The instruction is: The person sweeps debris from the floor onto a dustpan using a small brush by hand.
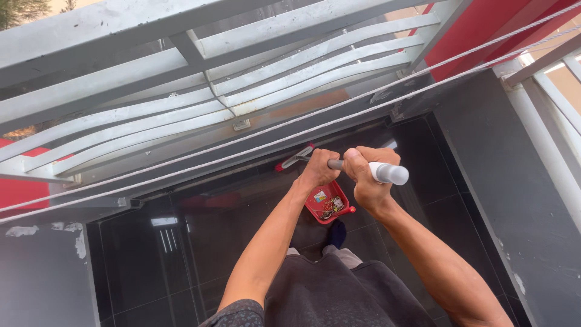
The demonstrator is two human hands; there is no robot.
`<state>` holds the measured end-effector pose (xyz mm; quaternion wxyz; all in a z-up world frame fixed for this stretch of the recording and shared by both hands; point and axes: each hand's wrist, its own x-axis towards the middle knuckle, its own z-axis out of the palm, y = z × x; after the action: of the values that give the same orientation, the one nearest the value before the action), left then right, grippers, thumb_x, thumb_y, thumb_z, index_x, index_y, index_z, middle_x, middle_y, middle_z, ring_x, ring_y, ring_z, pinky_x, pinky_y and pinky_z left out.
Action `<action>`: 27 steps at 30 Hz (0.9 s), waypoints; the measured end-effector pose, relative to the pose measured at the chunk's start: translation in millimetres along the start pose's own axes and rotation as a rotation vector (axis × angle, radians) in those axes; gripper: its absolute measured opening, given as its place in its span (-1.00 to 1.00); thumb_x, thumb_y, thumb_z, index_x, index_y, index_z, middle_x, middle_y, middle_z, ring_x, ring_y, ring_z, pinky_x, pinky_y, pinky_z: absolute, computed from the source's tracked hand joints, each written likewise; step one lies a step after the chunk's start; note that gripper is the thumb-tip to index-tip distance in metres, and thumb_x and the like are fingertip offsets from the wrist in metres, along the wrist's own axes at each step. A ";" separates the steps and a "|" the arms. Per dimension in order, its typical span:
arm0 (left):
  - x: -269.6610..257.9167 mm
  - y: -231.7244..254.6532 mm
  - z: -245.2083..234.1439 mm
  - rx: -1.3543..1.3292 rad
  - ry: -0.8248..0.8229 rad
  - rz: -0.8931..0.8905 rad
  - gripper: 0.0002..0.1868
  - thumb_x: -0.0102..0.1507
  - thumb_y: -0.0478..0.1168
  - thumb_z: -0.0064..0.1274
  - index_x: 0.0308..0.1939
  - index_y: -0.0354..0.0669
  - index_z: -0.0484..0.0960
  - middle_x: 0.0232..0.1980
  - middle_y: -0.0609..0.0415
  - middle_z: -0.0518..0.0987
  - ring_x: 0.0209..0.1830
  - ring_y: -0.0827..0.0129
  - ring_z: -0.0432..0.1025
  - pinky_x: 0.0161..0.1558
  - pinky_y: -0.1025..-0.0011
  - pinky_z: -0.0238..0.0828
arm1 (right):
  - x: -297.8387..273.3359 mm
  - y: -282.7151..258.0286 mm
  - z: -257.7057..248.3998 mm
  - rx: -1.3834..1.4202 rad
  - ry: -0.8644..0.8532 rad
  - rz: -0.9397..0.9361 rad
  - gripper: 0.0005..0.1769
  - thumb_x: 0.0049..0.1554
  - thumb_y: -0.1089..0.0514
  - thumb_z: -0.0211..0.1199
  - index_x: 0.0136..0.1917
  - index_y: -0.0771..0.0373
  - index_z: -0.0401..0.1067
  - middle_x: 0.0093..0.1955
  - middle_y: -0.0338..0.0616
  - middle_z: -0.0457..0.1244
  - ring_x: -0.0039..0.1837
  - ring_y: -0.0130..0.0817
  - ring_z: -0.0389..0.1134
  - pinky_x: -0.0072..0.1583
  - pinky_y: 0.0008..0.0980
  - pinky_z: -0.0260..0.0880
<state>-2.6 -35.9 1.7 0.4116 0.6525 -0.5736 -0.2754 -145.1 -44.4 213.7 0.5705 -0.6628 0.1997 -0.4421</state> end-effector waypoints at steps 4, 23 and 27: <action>-8.3 1.6 5.1 -0.103 0.004 -0.025 -0.90 0.04 -0.37 0.05 -0.58 -0.27 0.53 -0.58 -0.21 0.49 -0.63 -0.04 0.30 -0.50 0.17 0.26 | -0.3 10.7 6.4 -0.132 0.001 -0.014 -0.48 0.25 0.29 0.09 -0.54 0.31 0.12 -0.55 -0.33 0.01 -0.45 -0.60 -0.04 -0.36 -0.45 -0.09; -15.6 -6.2 14.0 -0.018 0.140 0.051 -0.77 0.06 -0.33 0.10 -0.65 -0.28 0.42 -0.59 -0.20 0.44 -0.63 -0.07 0.30 -0.52 0.17 0.22 | -8.1 13.1 -5.8 0.051 -0.093 -0.008 -0.50 0.25 0.29 0.04 -0.53 0.28 0.13 -0.54 -0.33 0.04 -0.45 -0.59 -0.01 -0.34 -0.46 0.02; -32.8 20.0 26.6 -0.141 0.056 -0.056 -0.69 0.10 -0.28 0.17 -0.66 -0.31 0.41 -0.63 -0.20 0.42 -0.69 0.00 0.23 -0.55 0.17 0.19 | -11.5 3.0 -11.0 0.044 -0.048 0.059 -0.49 0.25 0.29 0.03 -0.54 0.28 0.15 -0.55 -0.33 0.02 -0.46 -0.59 -0.02 -0.36 -0.47 -0.03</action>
<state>-41.4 -9.9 1.5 0.4644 0.6453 -0.5224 -0.3083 -159.4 -42.8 206.3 0.6024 -0.6542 0.1955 -0.4134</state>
